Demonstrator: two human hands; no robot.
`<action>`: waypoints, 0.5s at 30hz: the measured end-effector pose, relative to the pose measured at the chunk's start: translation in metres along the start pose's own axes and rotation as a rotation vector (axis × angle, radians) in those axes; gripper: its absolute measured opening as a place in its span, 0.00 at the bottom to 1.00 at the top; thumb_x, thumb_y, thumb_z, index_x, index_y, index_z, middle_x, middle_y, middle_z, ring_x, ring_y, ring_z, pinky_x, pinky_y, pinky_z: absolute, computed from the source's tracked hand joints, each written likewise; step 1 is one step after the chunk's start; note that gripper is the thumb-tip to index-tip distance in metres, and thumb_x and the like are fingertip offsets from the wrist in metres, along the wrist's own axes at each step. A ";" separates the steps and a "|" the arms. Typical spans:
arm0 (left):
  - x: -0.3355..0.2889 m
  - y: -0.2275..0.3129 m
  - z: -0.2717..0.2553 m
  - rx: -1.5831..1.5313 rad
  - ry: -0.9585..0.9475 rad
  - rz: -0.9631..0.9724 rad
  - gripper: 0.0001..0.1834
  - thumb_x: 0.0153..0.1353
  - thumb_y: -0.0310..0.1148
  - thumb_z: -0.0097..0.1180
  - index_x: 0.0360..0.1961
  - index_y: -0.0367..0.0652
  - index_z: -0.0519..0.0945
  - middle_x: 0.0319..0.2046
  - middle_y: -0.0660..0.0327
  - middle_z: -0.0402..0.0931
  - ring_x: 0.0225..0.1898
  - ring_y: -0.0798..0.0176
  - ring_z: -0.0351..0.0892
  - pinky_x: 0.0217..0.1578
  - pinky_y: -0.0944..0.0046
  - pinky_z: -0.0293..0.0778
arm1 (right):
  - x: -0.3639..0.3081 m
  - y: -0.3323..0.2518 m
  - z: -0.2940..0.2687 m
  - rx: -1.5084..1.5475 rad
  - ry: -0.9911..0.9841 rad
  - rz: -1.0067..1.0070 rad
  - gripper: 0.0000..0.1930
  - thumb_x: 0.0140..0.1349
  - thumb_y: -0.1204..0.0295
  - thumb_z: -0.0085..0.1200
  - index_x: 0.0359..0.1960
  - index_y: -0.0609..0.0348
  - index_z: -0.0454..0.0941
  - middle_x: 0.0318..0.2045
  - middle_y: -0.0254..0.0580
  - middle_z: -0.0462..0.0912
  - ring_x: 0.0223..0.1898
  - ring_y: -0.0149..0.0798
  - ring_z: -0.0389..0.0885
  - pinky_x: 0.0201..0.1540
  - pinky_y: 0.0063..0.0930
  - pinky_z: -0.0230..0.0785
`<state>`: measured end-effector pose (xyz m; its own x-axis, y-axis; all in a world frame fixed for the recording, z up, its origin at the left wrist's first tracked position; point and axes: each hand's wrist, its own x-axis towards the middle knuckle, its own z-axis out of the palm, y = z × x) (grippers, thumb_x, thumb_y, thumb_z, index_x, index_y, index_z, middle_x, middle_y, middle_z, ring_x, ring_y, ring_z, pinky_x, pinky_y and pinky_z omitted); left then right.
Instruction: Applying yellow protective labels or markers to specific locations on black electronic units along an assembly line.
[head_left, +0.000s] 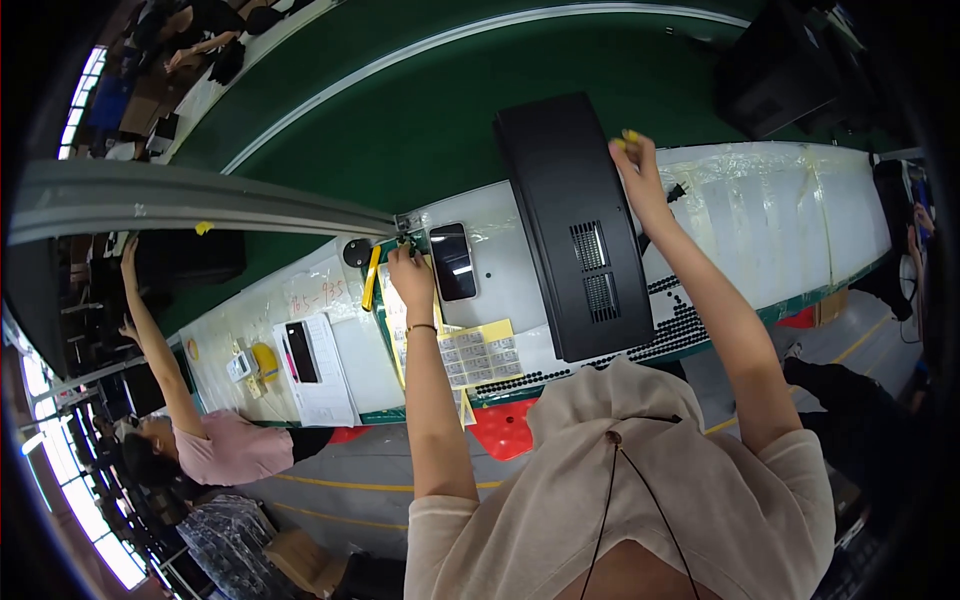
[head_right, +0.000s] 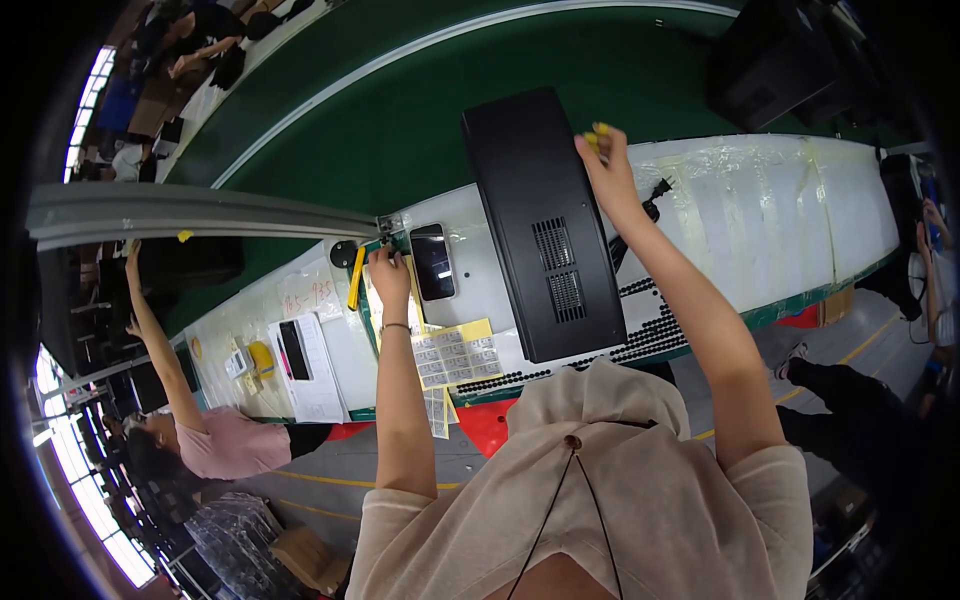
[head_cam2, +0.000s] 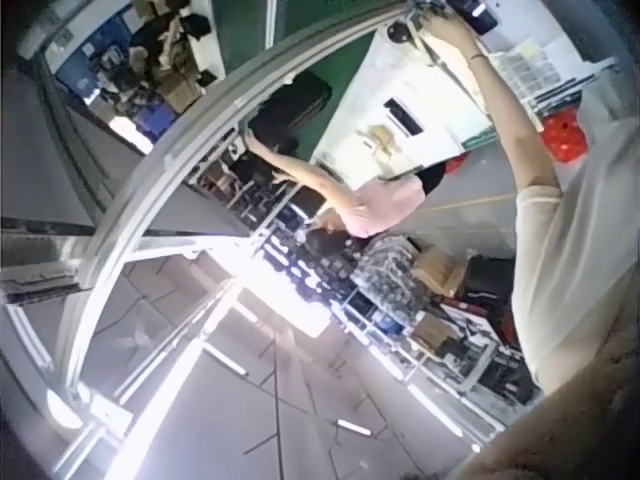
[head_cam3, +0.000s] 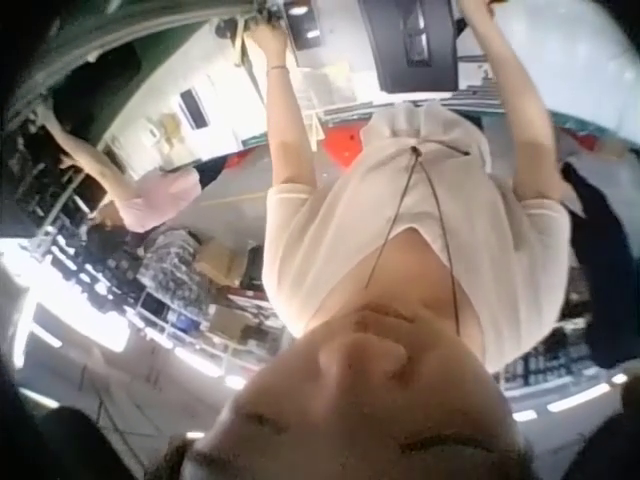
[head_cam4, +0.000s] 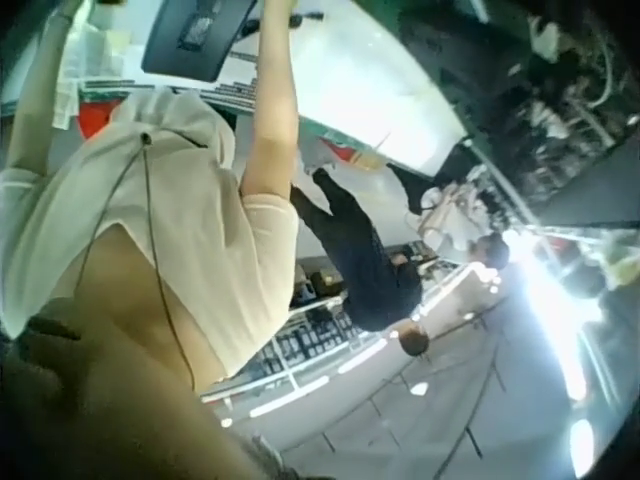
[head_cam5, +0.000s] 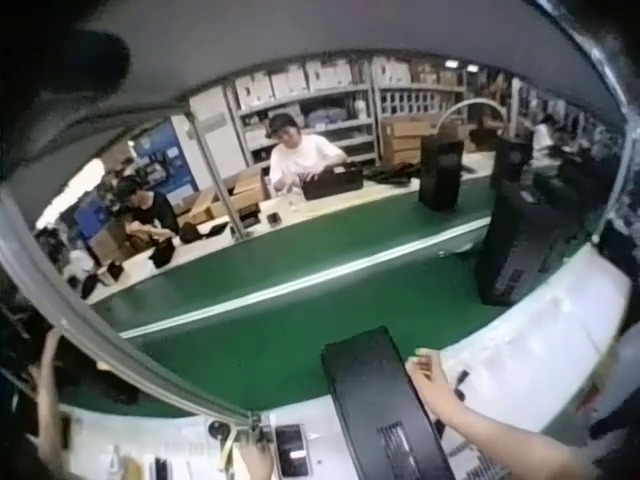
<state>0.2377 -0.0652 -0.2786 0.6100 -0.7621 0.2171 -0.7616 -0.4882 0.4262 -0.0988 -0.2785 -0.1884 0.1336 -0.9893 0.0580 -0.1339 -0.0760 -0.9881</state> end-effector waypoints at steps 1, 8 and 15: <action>0.005 0.001 0.005 0.015 -0.008 -0.011 0.12 0.57 0.28 0.53 0.43 0.35 0.79 0.42 0.50 0.74 0.45 0.46 0.73 0.48 0.53 0.69 | -0.016 0.005 -0.008 -0.047 0.002 0.085 0.25 0.66 0.61 0.53 0.58 0.61 0.60 0.50 0.49 0.74 0.52 0.38 0.72 0.58 0.30 0.61; 0.017 0.019 0.019 0.311 -0.014 -0.105 0.10 0.55 0.30 0.55 0.38 0.41 0.79 0.41 0.56 0.76 0.46 0.51 0.71 0.49 0.52 0.63 | -0.089 0.037 -0.050 0.021 0.028 0.286 0.17 0.69 0.69 0.48 0.56 0.59 0.62 0.47 0.40 0.76 0.49 0.32 0.73 0.57 0.26 0.62; 0.024 0.025 0.024 0.362 -0.023 -0.107 0.12 0.54 0.29 0.56 0.41 0.44 0.79 0.42 0.58 0.77 0.47 0.52 0.71 0.48 0.51 0.62 | -0.100 0.043 -0.045 0.039 0.034 0.365 0.15 0.69 0.70 0.47 0.54 0.57 0.64 0.40 0.35 0.77 0.43 0.27 0.73 0.49 0.20 0.64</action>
<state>0.2277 -0.1060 -0.2842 0.6881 -0.7062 0.1665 -0.7246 -0.6808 0.1070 -0.1621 -0.1882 -0.2301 0.0515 -0.9541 -0.2949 -0.1287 0.2865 -0.9494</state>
